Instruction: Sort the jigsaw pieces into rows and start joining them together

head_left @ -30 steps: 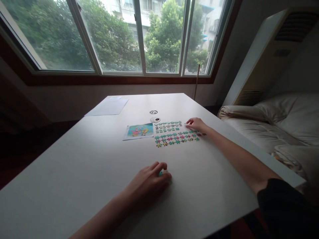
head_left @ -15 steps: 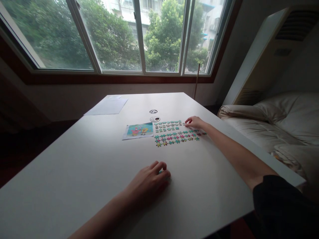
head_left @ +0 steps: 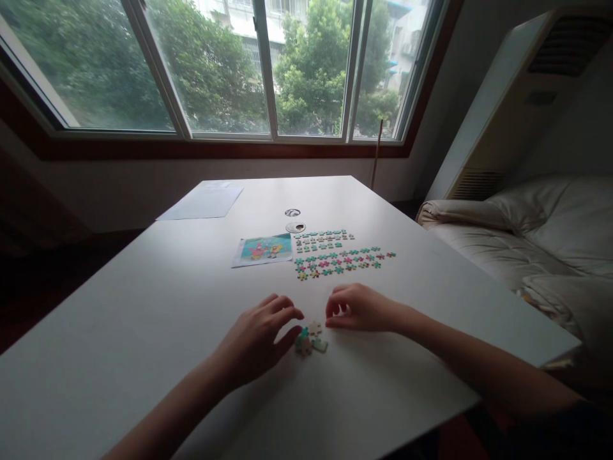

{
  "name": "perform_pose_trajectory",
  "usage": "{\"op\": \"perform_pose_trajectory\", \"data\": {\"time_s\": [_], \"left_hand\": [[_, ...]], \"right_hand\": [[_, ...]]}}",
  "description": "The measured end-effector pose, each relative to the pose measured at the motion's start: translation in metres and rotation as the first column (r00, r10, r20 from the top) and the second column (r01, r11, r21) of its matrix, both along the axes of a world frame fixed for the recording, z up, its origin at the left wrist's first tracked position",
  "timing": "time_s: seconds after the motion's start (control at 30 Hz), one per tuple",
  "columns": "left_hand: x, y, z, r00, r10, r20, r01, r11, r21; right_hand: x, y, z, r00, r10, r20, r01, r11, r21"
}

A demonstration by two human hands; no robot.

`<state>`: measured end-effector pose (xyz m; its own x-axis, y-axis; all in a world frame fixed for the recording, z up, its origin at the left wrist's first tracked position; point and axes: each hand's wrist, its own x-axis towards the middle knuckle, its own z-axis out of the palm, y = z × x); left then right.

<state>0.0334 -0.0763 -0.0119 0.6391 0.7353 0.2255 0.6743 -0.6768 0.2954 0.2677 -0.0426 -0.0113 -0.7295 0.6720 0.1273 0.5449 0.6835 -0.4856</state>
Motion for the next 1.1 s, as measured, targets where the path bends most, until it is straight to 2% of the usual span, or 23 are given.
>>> {"op": "perform_pose_trajectory", "data": {"time_s": [0.1, 0.2, 0.33, 0.5, 0.63, 0.83, 1.1], "left_hand": [[-0.002, 0.001, -0.002, 0.999, 0.035, 0.001, -0.035, 0.999, 0.02], [0.002, -0.001, -0.003, 1.0, 0.029, -0.008, -0.029, 0.999, 0.028], [0.006, -0.003, -0.004, 1.0, -0.005, 0.001, 0.005, 0.999, 0.045], [0.01, -0.006, -0.005, 1.0, -0.018, 0.017, 0.017, 0.999, 0.031], [0.013, -0.008, -0.004, 0.999, -0.034, 0.024, 0.034, 0.999, 0.009], [0.016, -0.011, -0.004, 0.999, -0.05, 0.001, 0.05, 0.999, -0.017], [0.018, -0.012, -0.007, 0.999, -0.039, 0.018, 0.039, 0.999, -0.021]], "right_hand": [[-0.009, -0.019, -0.001, 1.0, -0.002, 0.015, 0.002, 1.0, -0.004], [-0.015, -0.023, 0.0, 0.999, 0.009, 0.033, -0.008, 1.0, -0.012], [-0.017, -0.021, 0.006, 0.999, 0.041, 0.034, -0.036, 0.989, -0.141], [-0.012, -0.018, 0.01, 1.0, -0.002, 0.026, 0.009, 0.966, -0.259], [-0.01, -0.017, 0.01, 0.996, -0.058, 0.062, 0.072, 0.964, -0.257], [-0.01, -0.018, 0.011, 0.997, -0.04, 0.07, 0.057, 0.963, -0.263], [-0.01, -0.019, 0.01, 0.999, -0.033, 0.0, 0.031, 0.953, -0.301]]}}
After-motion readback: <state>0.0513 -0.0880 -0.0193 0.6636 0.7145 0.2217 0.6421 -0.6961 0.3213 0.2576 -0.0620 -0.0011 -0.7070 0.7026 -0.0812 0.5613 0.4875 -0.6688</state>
